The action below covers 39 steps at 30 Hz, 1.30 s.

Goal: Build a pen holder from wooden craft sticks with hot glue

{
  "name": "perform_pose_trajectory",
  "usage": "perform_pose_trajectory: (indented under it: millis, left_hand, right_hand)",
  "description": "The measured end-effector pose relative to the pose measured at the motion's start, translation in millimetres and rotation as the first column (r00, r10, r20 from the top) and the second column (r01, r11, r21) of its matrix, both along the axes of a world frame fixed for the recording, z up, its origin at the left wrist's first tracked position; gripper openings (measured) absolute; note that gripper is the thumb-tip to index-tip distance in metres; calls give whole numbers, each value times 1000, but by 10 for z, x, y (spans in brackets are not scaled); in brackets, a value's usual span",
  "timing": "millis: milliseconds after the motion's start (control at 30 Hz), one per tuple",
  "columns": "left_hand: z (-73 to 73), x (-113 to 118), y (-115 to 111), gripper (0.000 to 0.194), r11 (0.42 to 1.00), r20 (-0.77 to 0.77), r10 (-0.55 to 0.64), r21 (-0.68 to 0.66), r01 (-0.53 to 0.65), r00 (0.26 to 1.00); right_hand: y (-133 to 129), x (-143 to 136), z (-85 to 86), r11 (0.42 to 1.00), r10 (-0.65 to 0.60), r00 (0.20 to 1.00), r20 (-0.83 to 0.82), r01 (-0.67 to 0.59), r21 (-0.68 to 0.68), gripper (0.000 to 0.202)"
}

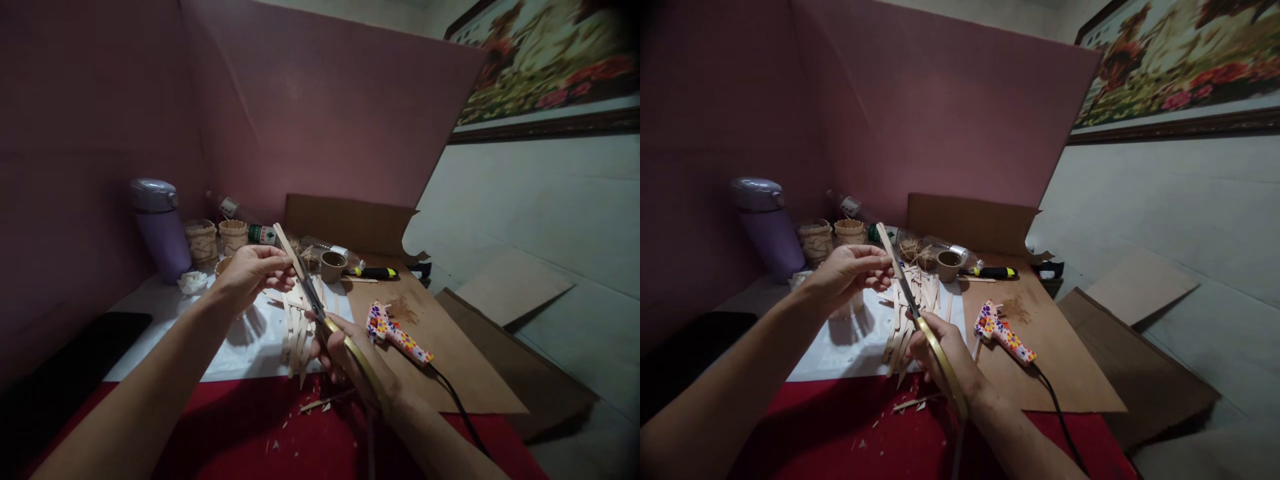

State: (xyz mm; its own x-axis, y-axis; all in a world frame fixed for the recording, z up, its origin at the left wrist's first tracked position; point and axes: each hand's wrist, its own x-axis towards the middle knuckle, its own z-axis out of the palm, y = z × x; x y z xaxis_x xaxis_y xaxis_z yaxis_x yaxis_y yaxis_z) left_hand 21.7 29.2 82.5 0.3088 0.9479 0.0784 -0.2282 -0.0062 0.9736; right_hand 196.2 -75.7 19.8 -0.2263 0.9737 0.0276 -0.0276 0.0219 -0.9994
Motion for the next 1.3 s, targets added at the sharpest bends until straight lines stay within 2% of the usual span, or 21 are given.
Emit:
perform_pose_trajectory:
  millis: [233,467,633,967,1300]
  left_hand:
    - [6,-6,-6,14,1000,14,-23,-20,23,1000]
    - [-29,9,14,17,999,-8,-35,-14,35,999]
    - [-34,14,22,16,999,-11,-50,-21,50,999]
    - [-36,16,11,18,998,-2,-47,-29,47,999]
    - [-47,21,25,14,999,2,-15,-43,15,1000]
  right_hand:
    - [2,0,36,1000,-9,1000,0,9,-2,78]
    - [81,27,-77,996,73,992,-105,-77,-39,81]
    - [61,31,-68,993,56,992,-115,-67,-96,86]
    - [34,19,-31,997,1,998,-65,-6,-78,88]
    - [-14,-40,27,985,-58,986,-156,31,-171,82]
